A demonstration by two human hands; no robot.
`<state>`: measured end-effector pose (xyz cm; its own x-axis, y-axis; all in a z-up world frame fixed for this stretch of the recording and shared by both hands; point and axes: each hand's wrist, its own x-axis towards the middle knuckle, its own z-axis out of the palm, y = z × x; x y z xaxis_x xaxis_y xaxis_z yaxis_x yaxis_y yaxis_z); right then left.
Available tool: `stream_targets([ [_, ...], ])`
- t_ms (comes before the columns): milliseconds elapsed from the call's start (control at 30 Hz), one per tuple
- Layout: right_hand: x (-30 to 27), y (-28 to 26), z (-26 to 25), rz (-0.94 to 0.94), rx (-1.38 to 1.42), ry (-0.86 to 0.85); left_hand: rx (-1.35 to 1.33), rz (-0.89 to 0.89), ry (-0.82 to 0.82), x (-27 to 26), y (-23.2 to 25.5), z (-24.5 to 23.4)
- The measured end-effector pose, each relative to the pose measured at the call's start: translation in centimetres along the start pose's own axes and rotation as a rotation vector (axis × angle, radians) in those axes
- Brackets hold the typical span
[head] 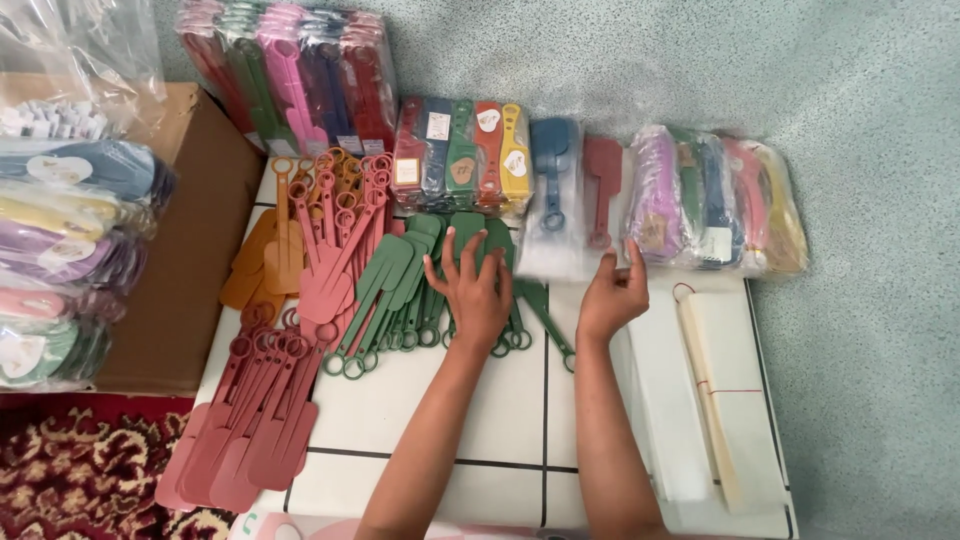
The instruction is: The person is manually packaging individual plastic spatulas into clear plastic sleeves for retail sale.
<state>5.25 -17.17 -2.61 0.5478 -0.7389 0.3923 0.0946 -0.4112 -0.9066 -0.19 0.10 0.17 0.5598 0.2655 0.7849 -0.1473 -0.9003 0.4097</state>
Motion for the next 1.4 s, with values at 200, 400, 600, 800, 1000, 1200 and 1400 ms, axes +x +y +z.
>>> stream_targets([
  [200,1.2,2.0,0.2,-0.450,-0.114,0.090,-0.024,-0.001,0.010,0.1,0.0,0.0],
  [400,-1.8,-2.5,-0.4,-0.301,-0.505,-0.344,-0.021,0.013,0.013,0.1,0.2,-0.1],
  [600,-1.5,-1.7,-0.2,-0.361,-0.451,-0.301,-0.013,0.026,0.007,0.0,0.0,0.1],
  [800,-2.1,-3.8,-0.7,-0.294,-0.438,-0.357,-0.021,0.031,0.014,0.2,0.4,-0.2],
  [1000,-2.0,-2.7,-0.3,-0.273,-0.361,-0.368,0.001,0.042,0.024,0.1,0.1,0.1],
  [1200,1.1,-3.8,-2.4,-0.527,-0.175,-0.095,-0.008,0.074,0.030,-0.3,-0.2,0.4],
  [1400,5.1,-1.8,-7.9,-0.402,-0.542,-0.651,-0.014,0.110,0.066,-0.4,-0.3,-0.4],
])
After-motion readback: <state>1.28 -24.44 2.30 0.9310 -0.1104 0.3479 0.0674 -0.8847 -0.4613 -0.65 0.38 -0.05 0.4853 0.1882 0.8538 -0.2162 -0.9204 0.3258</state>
